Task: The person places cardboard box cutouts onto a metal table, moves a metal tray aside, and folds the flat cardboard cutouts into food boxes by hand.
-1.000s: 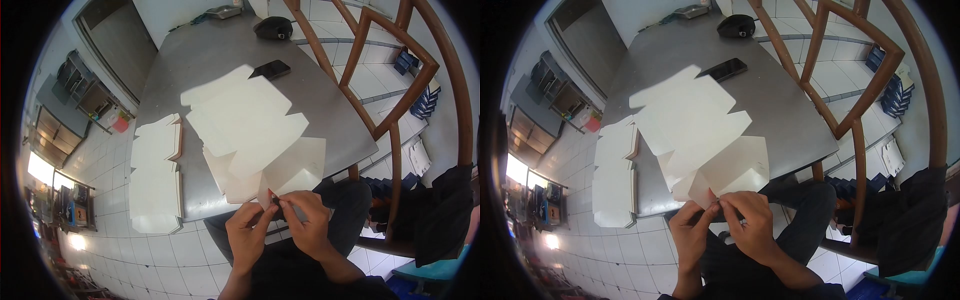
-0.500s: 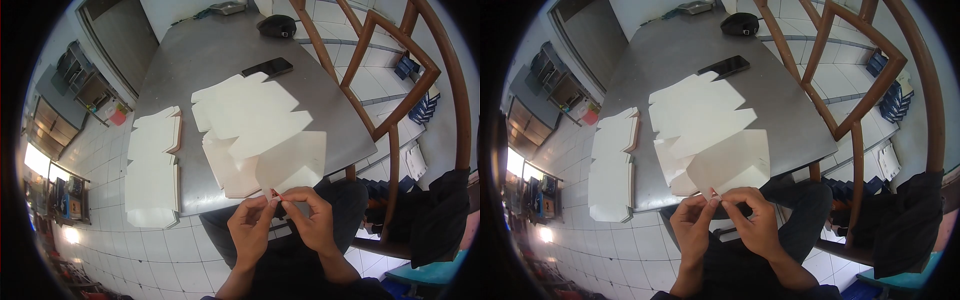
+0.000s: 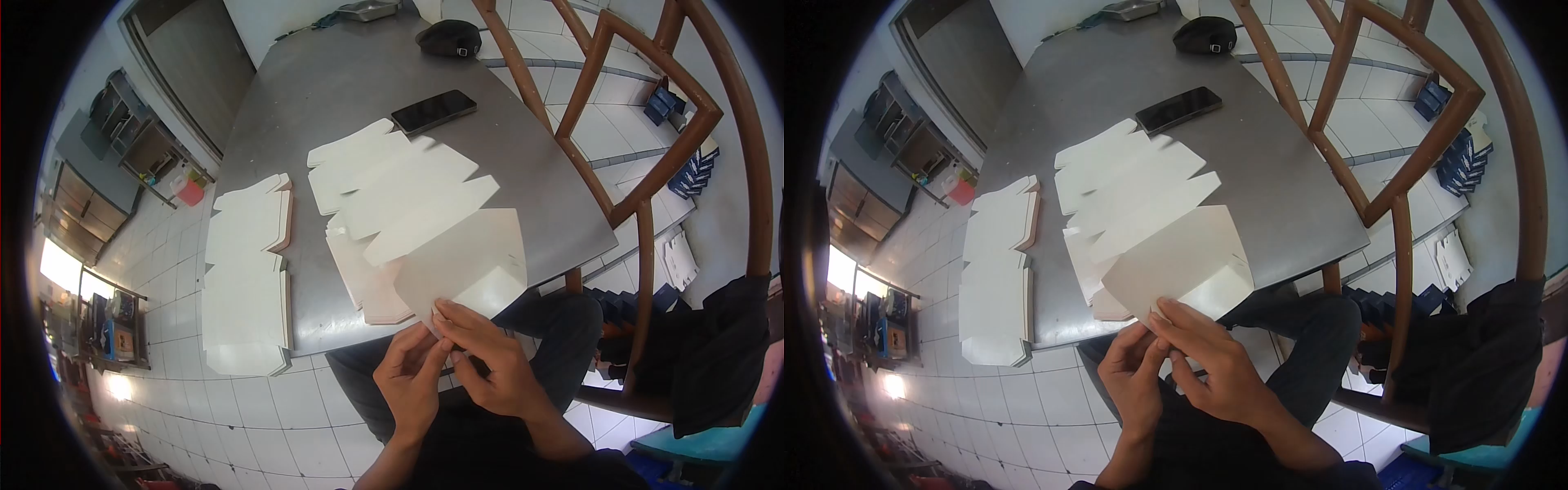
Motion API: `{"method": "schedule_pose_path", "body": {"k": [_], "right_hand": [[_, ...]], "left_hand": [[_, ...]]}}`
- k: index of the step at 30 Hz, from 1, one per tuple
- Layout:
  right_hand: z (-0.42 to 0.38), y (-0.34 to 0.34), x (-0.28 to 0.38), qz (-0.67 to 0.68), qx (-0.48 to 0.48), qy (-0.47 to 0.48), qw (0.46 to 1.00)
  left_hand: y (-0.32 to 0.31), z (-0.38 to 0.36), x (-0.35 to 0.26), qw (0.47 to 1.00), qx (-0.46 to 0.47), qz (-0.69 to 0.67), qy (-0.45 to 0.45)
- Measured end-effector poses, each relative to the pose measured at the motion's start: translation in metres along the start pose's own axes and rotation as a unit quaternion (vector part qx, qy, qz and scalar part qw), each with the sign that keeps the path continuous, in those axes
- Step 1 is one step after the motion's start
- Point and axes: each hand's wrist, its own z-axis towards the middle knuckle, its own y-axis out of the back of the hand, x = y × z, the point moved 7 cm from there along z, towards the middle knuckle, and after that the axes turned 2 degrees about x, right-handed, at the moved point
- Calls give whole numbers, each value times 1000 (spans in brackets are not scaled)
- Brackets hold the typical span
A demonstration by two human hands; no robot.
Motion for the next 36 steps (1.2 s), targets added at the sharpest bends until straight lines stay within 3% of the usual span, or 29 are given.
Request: {"method": "schedule_pose_path", "body": {"k": [4,8,19,22,28,31,34,36], "right_hand": [[-4,4,-15,123,62,-102,985],[-1,7,-18,135,15,-179,974],[7,12,-11,0,10,-107,994],[6,5,-7,-31,-26,-37,998],[3,4,-13,36,-24,-78,996],[-1,2,-28,110,-60,-186,975],[6,-5,-23,53,-17,-118,992],[9,8,-3,43,-7,-149,988]], "left_hand": [[-1,0,2,998,35,50,-19],[-9,-1,-1,995,17,78,-61],[-11,-2,-8,974,55,161,-147],[-17,-5,-19,950,21,225,-217],[-24,-5,-35,880,-4,347,-324],[-15,-1,-26,886,-70,323,-324],[-10,8,-21,902,-54,314,-291],[-7,12,-20,926,-51,288,-239]]}}
